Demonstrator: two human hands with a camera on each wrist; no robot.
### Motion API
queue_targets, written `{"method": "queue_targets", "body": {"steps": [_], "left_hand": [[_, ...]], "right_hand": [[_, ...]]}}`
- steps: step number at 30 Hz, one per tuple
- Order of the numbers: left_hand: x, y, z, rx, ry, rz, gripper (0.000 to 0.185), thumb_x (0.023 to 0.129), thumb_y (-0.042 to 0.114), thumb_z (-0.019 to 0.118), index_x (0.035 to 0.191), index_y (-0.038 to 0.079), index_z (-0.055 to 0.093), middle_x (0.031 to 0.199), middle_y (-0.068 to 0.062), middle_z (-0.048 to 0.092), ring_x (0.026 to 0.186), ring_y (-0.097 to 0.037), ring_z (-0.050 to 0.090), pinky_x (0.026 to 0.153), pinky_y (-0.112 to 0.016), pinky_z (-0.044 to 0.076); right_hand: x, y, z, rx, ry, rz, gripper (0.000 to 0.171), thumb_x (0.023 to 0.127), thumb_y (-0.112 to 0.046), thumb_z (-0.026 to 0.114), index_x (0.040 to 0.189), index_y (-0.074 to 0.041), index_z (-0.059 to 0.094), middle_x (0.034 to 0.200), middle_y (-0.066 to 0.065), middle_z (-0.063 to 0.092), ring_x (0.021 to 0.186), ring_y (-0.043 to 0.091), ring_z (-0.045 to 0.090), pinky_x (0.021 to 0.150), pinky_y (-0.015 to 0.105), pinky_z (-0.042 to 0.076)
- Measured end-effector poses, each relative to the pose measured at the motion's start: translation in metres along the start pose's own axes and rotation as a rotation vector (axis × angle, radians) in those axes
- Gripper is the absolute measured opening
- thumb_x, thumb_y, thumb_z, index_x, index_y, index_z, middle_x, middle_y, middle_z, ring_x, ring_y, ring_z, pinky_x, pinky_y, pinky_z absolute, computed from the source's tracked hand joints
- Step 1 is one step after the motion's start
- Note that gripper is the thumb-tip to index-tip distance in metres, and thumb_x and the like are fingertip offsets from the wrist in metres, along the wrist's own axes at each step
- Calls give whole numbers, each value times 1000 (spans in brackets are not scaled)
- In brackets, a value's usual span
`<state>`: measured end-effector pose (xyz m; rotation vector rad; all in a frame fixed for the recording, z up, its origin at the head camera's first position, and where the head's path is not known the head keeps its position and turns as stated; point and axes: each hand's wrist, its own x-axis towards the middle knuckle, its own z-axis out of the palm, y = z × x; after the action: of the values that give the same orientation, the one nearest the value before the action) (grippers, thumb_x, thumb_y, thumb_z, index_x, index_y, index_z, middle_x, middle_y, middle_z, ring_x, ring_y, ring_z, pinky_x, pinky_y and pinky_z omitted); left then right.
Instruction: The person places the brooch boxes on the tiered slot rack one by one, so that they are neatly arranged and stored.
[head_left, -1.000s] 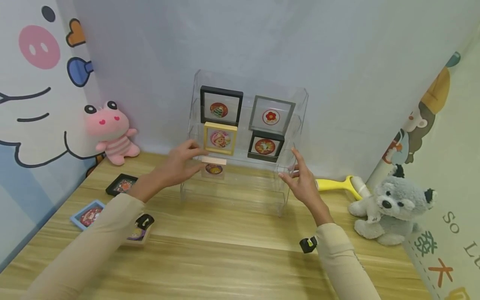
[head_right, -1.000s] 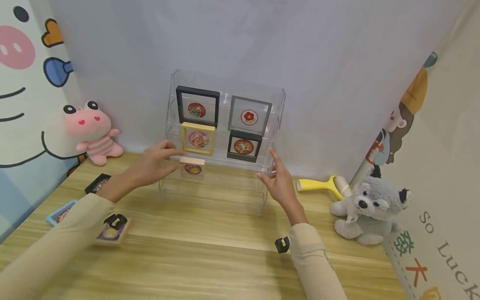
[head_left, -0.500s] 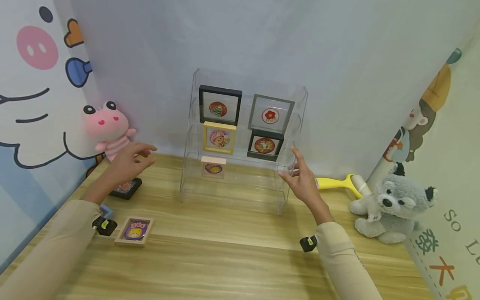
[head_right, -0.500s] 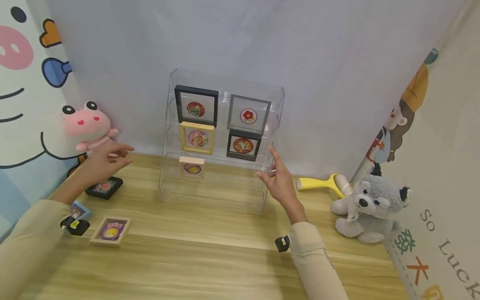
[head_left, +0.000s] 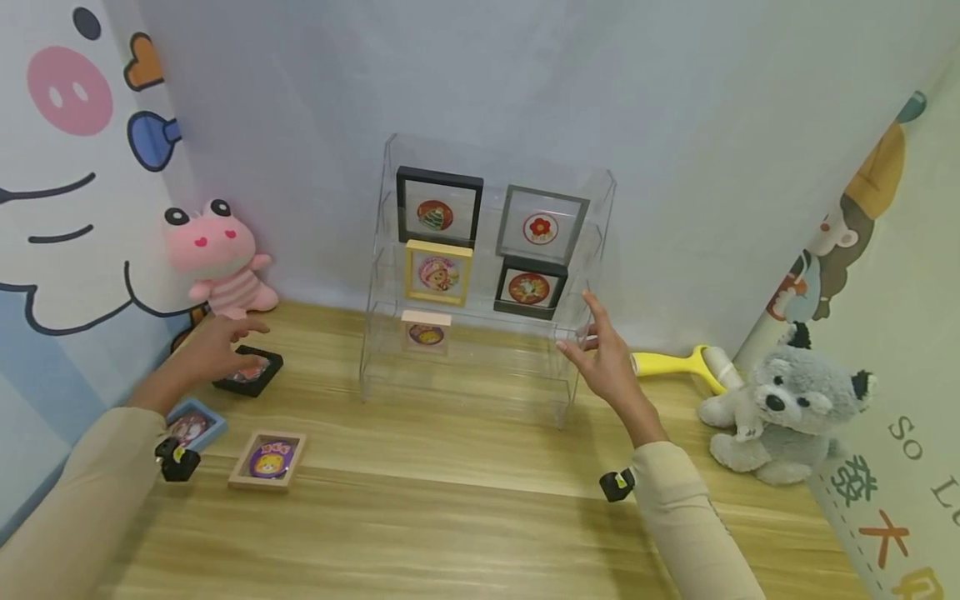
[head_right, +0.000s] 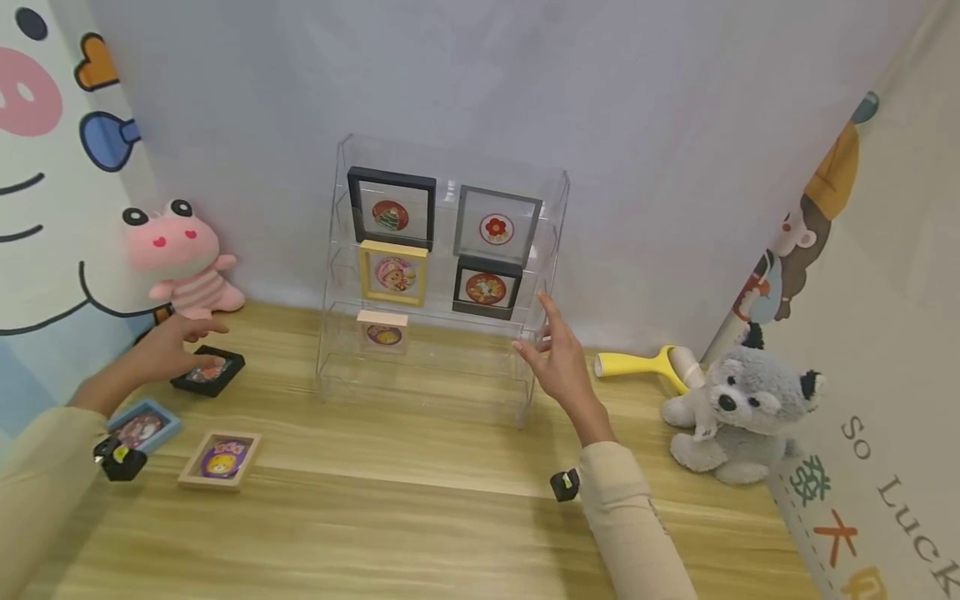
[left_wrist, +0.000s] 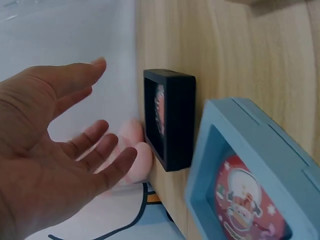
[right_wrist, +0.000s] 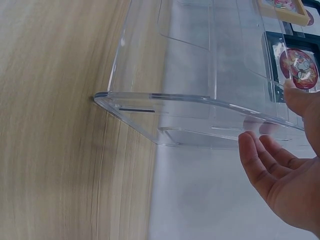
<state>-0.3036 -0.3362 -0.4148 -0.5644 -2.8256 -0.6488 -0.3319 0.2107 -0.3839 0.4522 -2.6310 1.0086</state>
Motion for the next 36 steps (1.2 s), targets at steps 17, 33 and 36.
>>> {"method": "queue_targets", "body": {"steps": [17,33,36], "left_hand": [[-13,-22,18,58,-191,-224,84,70,43,76,127,-8,43,121,-40,44,111,-56,38,90,-63,34],[-15,-20,16,-56,-250,-327,86,71,36,77,131,-9,34,120,-44,41,107,-55,43,86,-61,38],[-15,-18,16,-54,-256,-350,87,72,36,76,132,-9,32,122,-43,40,108,-56,41,87,-62,37]], "right_hand": [[4,-1,1,-10,-8,-19,82,85,-27,67,146,-35,13,102,18,56,89,32,62,71,46,52],[3,0,1,0,5,-7,82,84,-27,67,146,-37,14,101,17,56,88,32,62,69,46,52],[2,0,1,1,11,-6,82,84,-28,67,146,-36,15,101,17,57,87,32,61,69,46,52]]}}
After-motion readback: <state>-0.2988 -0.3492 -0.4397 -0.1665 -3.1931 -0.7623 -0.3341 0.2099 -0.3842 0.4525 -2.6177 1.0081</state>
